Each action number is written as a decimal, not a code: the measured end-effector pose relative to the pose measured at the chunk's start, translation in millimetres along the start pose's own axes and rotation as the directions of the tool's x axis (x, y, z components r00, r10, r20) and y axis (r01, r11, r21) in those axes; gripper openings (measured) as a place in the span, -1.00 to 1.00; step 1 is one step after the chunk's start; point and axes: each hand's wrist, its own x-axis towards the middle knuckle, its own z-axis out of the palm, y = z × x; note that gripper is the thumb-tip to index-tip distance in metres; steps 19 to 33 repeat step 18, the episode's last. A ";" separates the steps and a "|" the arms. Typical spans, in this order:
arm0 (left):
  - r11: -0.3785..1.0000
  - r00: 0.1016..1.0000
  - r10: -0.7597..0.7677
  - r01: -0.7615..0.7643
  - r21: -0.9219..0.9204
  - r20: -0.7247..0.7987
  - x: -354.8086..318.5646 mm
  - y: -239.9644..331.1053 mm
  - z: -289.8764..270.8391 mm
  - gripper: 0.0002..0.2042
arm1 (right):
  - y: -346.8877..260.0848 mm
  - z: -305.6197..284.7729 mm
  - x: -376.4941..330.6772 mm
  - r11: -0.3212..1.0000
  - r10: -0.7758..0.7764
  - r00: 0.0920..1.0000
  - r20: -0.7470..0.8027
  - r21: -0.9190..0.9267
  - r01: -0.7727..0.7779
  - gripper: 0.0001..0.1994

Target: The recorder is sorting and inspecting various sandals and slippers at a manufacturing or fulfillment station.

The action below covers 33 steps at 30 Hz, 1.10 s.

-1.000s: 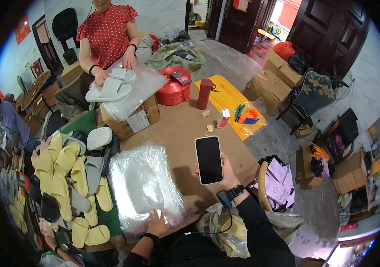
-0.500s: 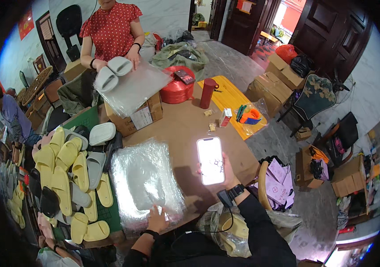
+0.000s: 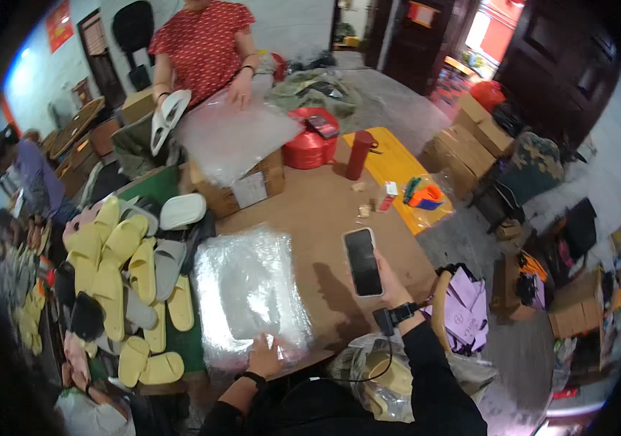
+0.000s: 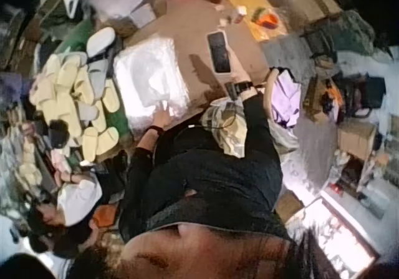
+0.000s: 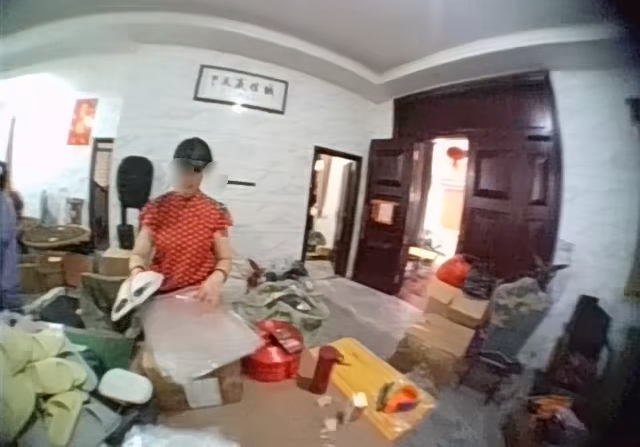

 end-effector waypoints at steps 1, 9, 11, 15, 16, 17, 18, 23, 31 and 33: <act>1.000 0.999 0.009 -0.008 0.019 -0.050 -7.8 -3.9 3.2 -0.29 | 3.9 -1.7 8.8 0.967 -0.058 0.979 -0.196 -0.256 0.006 -0.47; 0.962 0.979 0.002 -0.057 -0.267 -0.204 -12.1 -13.1 -16.5 -0.40 | 15.0 -87.4 38.2 -0.286 -0.620 0.750 -0.230 -0.824 -0.489 -0.45; 0.918 0.978 -0.054 -0.030 -0.396 -0.200 -21.8 -10.1 -55.5 -0.47 | 13.6 -72.3 33.3 -0.310 -0.593 0.668 -0.450 -0.638 -0.705 -0.41; 0.907 0.967 -0.117 0.011 -0.421 -0.228 -40.9 -37.3 -81.5 -0.56 | 23.1 -90.5 37.3 -0.385 -0.686 0.687 -0.239 -0.682 -0.621 -0.44; 0.902 0.962 -0.144 0.030 -0.430 -0.233 -46.1 -44.3 -84.9 -0.56 | 19.5 -99.7 42.2 -0.290 -0.618 0.733 -0.284 -0.785 -0.548 -0.45; 0.905 0.949 -0.157 0.028 -0.424 -0.273 -49.7 -51.4 -87.6 -0.55 | 12.7 -111.9 48.0 -0.174 -0.543 0.776 -0.321 -0.861 -0.479 -0.45; 0.908 0.934 -0.174 0.030 -0.418 -0.311 -55.6 -60.7 -87.5 -0.55 | 14.4 -107.1 58.8 -0.186 -0.535 0.788 -0.304 -0.868 -0.461 -0.45; 0.908 0.934 -0.174 0.030 -0.418 -0.311 -55.6 -60.7 -87.5 -0.55 | 14.4 -107.1 58.8 -0.186 -0.535 0.788 -0.304 -0.868 -0.461 -0.45; 0.908 0.934 -0.174 0.030 -0.418 -0.311 -55.6 -60.7 -87.5 -0.55 | 14.4 -107.1 58.8 -0.186 -0.535 0.788 -0.304 -0.868 -0.461 -0.45; 0.908 0.934 -0.174 0.030 -0.418 -0.311 -55.6 -60.7 -87.5 -0.55 | 14.4 -107.1 58.8 -0.186 -0.535 0.788 -0.304 -0.868 -0.461 -0.45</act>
